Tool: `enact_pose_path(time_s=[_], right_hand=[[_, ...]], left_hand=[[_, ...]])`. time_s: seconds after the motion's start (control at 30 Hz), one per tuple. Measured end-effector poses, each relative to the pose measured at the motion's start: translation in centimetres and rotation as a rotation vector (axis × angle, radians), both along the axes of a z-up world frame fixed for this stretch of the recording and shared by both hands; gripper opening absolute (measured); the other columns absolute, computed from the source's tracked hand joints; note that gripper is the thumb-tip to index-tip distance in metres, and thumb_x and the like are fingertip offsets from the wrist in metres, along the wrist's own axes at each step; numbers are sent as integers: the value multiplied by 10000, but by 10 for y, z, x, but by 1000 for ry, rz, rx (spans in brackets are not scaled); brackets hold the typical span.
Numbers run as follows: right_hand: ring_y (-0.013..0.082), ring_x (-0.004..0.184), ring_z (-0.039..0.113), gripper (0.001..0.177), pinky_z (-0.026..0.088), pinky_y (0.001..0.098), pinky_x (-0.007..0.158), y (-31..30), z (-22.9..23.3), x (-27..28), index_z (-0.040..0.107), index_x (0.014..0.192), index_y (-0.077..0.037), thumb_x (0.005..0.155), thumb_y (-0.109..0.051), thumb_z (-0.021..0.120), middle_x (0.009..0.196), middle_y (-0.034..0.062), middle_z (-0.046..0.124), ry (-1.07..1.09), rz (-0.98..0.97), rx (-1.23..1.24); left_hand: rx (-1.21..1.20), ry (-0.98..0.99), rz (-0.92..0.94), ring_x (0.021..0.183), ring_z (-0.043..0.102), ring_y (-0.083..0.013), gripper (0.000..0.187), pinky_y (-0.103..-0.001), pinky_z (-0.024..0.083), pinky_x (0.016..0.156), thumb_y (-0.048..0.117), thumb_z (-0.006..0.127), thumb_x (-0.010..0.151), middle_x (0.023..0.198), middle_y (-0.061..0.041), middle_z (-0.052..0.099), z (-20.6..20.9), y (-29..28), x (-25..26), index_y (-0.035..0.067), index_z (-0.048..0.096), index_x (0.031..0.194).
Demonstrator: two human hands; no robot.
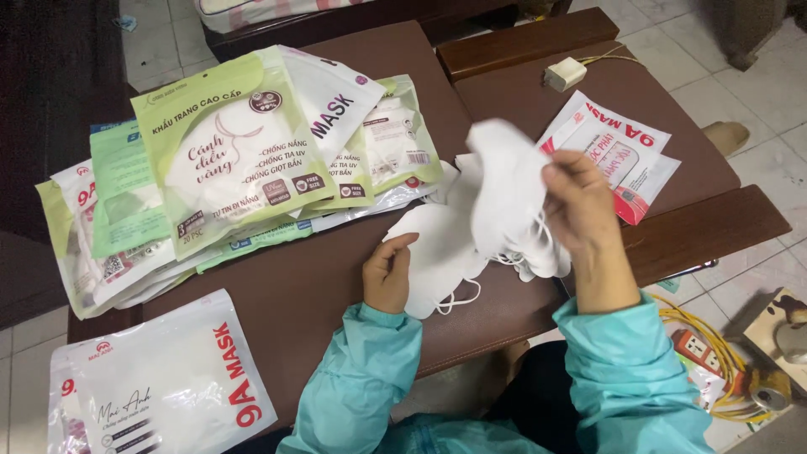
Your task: Stacking individual face masks into a neat pile on a table
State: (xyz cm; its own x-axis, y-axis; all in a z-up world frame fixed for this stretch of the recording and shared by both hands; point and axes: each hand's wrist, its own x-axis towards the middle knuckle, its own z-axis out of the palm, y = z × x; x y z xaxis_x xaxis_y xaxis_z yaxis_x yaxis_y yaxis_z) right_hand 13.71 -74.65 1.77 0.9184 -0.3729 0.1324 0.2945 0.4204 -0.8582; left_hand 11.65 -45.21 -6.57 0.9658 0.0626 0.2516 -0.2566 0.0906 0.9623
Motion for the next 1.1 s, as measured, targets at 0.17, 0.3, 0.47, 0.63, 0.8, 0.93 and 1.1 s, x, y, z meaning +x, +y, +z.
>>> enact_pose_path(time_s=[0.17,0.3,0.47,0.63,0.8,0.93,1.1], right_hand=[[103,754,698,252,622,243,677,43,-20,-12,705,1059,-16,829,6,806,928,41,706,78,66,-270],[143,896,675,245,546,267,817,67,-5,-28,788,964,-50,751,23,886,999,97,737,-63,77,-733],[130,810,694,506,618,256,673,58,-22,-21,673,1271,9,798,10,850,1115,151,715,-21,106,-554],[172,815,668,174,540,257,626,21,2,-4,751,1154,-42,984,-76,770,1005,135,720,-67,-177,-855],[403,1127,674,602,563,489,933,2,-1,13,650,1396,-86,904,-378,839,1265,214,679,451,-177,-1188],[352,1173,663,750,516,476,1021,-10,-12,28,583,1472,-173,847,-494,845,1324,139,677,642,-99,-1197],[174,876,668,538,548,297,736,-37,-65,51,738,1224,-172,744,-304,942,993,31,731,545,-182,-967]], left_hand=[[-127,128,-85,1013,647,-219,275,-400,521,920,186,565,1023,1059,-180,753,46,0,-6,0,762,1076],[-216,225,-137,721,610,-114,219,-268,554,671,215,678,984,825,-77,720,59,-1,-10,5,739,987],[-117,104,-110,681,596,-119,192,-298,555,606,155,728,960,756,-100,707,36,4,-1,-37,738,964],[-93,80,-133,717,617,-141,198,-327,571,624,158,691,984,789,-101,702,28,6,4,-38,714,993],[17,114,-126,905,696,-197,388,-366,609,792,177,636,1002,1100,-158,691,-13,4,8,41,538,1352],[55,56,-107,994,699,-269,670,-399,620,844,110,580,993,1265,-243,634,16,1,-3,90,275,1589],[170,-144,-55,890,665,-147,233,-278,531,861,15,643,942,1001,-35,799,2,2,1,105,806,1082]])
